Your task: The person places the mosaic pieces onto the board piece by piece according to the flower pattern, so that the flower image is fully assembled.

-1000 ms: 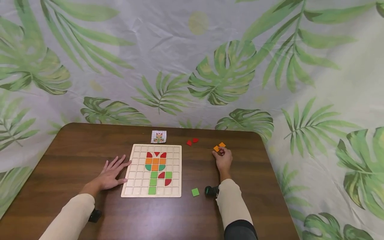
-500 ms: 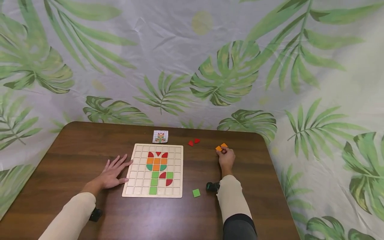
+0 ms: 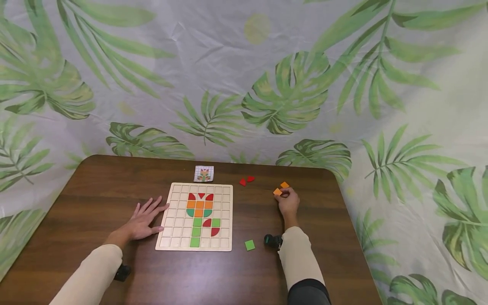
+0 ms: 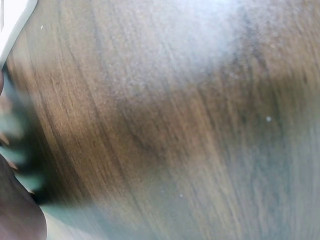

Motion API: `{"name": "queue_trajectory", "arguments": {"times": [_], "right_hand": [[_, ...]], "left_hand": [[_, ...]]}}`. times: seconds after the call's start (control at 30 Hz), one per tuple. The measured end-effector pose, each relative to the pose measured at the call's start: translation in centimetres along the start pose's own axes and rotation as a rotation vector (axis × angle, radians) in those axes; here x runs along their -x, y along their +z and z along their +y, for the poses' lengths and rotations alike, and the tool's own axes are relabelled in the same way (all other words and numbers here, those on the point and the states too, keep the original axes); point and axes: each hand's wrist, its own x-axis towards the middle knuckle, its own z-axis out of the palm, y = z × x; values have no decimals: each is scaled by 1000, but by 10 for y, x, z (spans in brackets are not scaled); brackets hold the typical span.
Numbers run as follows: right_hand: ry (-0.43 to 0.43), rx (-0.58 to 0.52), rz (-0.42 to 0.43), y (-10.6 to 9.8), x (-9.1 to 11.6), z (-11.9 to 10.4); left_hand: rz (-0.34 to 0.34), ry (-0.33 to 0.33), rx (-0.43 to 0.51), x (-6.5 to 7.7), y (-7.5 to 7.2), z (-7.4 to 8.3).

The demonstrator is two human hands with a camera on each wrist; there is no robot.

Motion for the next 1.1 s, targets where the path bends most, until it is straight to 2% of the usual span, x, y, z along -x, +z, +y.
{"name": "queue_trajectory", "arguments": {"times": [0.2, 0.37, 0.43, 0.63, 0.73, 0.9, 1.1], "right_hand": [[-47, -9, -7, 1, 9, -1], [-101, -38, -60, 3, 20, -7], [-110, -80, -91, 5, 25, -10], [-51, -258, -198, 10, 40, -18], [-32, -302, -253, 12, 48, -23], [-50, -278, -357, 17, 60, -32], [-124, -206, -516, 25, 72, -42]], "left_hand": [[-2, 12, 14, 1, -3, 2], [0, 16, 19, 1, -1, 1], [0, 16, 24, 0, -1, 0], [16, 32, 35, 1, 0, -2], [15, 32, 34, 1, 0, -3], [11, 40, 35, 1, -1, -1], [10, 42, 19, 1, -1, -1]]}}
